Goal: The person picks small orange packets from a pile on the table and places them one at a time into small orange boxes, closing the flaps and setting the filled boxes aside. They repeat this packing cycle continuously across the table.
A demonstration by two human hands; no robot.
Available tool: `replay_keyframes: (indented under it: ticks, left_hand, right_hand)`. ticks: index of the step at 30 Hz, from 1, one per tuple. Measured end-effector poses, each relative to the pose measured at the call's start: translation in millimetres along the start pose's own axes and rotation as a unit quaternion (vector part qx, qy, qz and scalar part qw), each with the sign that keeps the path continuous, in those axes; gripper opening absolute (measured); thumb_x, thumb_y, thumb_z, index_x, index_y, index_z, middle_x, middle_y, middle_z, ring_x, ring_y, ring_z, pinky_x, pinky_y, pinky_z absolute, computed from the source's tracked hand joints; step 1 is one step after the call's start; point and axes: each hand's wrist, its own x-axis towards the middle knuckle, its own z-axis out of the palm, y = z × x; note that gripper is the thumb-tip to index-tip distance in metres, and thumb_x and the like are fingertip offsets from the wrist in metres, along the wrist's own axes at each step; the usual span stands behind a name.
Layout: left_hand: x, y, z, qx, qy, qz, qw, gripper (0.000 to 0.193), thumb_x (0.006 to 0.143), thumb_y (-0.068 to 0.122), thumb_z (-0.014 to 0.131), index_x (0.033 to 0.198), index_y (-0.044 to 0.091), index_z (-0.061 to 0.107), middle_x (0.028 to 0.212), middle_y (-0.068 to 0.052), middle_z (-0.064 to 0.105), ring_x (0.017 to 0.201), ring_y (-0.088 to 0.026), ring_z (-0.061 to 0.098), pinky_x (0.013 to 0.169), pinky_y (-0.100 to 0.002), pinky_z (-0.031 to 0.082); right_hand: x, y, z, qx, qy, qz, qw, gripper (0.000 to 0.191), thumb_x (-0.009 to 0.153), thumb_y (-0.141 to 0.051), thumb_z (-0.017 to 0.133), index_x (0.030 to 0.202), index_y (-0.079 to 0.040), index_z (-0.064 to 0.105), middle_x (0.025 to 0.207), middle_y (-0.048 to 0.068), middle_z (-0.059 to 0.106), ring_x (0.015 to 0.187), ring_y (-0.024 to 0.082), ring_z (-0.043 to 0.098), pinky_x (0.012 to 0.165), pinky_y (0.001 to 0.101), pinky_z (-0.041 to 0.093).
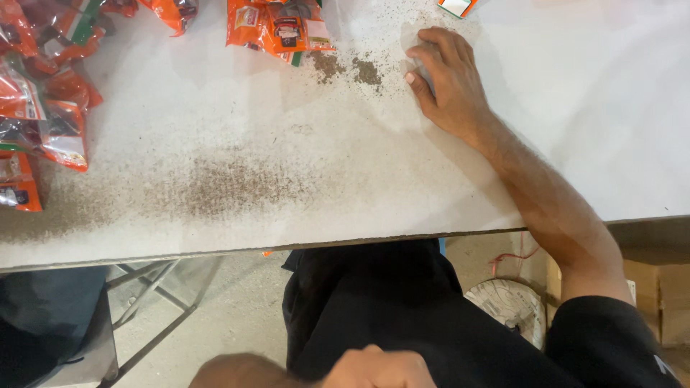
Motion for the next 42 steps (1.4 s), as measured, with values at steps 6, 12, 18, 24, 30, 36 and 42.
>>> replay_keyframes:
  ticks: [6, 12, 18, 24, 30, 36, 42]
  left_hand:
    - [-65.2, 35.5, -21.2, 0.020, 0.184, 0.057, 0.981, 0.016, 0.096, 0.009, 0.053, 0.102, -0.004, 0.061, 0.076, -0.013, 0.063, 0.060, -0.012, 0.059, 0.051, -0.029, 0.046]
    - [-168.6, 12.6, -167.7, 0.139, 0.552, 0.123, 0.813, 0.012, 0.071, 0.013, 0.052, 0.078, 0.003, 0.054, 0.069, -0.010, 0.059, 0.053, -0.021, 0.055, 0.047, -0.039, 0.052]
    - [-316.4, -76.0, -252.2, 0.217, 0.801, 0.020, 0.558, 0.033, 0.100, 0.023, 0.068, 0.081, 0.001, 0.053, 0.067, -0.009, 0.054, 0.053, -0.019, 0.050, 0.047, -0.036, 0.044]
    - [-392.4, -184.5, -181.8, 0.073, 0.827, -0.284, 0.479, 0.030, 0.099, 0.027, 0.060, 0.084, 0.001, 0.058, 0.071, -0.012, 0.060, 0.060, -0.023, 0.055, 0.051, -0.040, 0.045]
    - [-365.0, -164.2, -193.3, 0.067, 0.818, -0.296, 0.489, 0.030, 0.097, 0.031, 0.060, 0.096, 0.002, 0.054, 0.086, -0.012, 0.057, 0.074, -0.023, 0.053, 0.062, -0.041, 0.045]
    - [-261.6, -10.7, -282.7, 0.337, 0.792, -0.068, 0.504, 0.036, 0.096, 0.036, 0.061, 0.109, 0.003, 0.051, 0.101, -0.011, 0.054, 0.089, -0.024, 0.051, 0.073, -0.041, 0.044]
    - [-156.0, 132.7, -346.5, 0.472, 0.699, 0.050, 0.535, 0.047, 0.095, 0.040, 0.062, 0.121, 0.005, 0.047, 0.116, -0.011, 0.052, 0.103, -0.025, 0.049, 0.083, -0.042, 0.043]
  right_hand:
    - [-0.9, -1.1, -0.1, 0.004, -0.001, 0.001, 1.000, 0.030, 0.110, -0.013, 0.069, 0.136, -0.002, 0.059, 0.150, 0.020, 0.048, 0.143, 0.042, 0.043, 0.119, 0.0546, 0.038]
    - [-4.7, -0.4, -0.7, 0.006, -0.007, -0.001, 1.000, 0.026, 0.110, -0.012, 0.069, 0.132, -0.001, 0.060, 0.151, 0.020, 0.049, 0.144, 0.043, 0.044, 0.121, 0.0543, 0.038]
    - [-6.9, 3.7, -2.5, -0.003, -0.011, -0.015, 1.000, 0.023, 0.113, -0.010, 0.065, 0.134, -0.001, 0.059, 0.149, 0.020, 0.050, 0.140, 0.040, 0.046, 0.123, 0.0537, 0.038]
    - [-10.3, 3.8, -5.9, -0.019, -0.006, -0.020, 1.000, 0.021, 0.112, -0.007, 0.063, 0.131, 0.000, 0.059, 0.147, 0.020, 0.052, 0.136, 0.040, 0.049, 0.117, 0.0512, 0.039]
    - [-7.6, 5.0, -7.3, -0.044, -0.012, -0.009, 0.999, 0.018, 0.110, -0.005, 0.062, 0.126, 0.000, 0.058, 0.145, 0.019, 0.053, 0.136, 0.040, 0.050, 0.117, 0.0512, 0.039]
    - [-7.8, 7.7, -4.8, -0.043, -0.015, 0.001, 0.999, 0.014, 0.113, -0.006, 0.061, 0.125, 0.000, 0.058, 0.146, 0.021, 0.053, 0.136, 0.041, 0.049, 0.117, 0.0506, 0.040]
    - [1.1, 3.7, -6.3, -0.039, -0.001, -0.005, 0.999, 0.022, 0.111, -0.011, 0.064, 0.130, -0.001, 0.059, 0.146, 0.021, 0.053, 0.141, 0.043, 0.049, 0.119, 0.0529, 0.040]
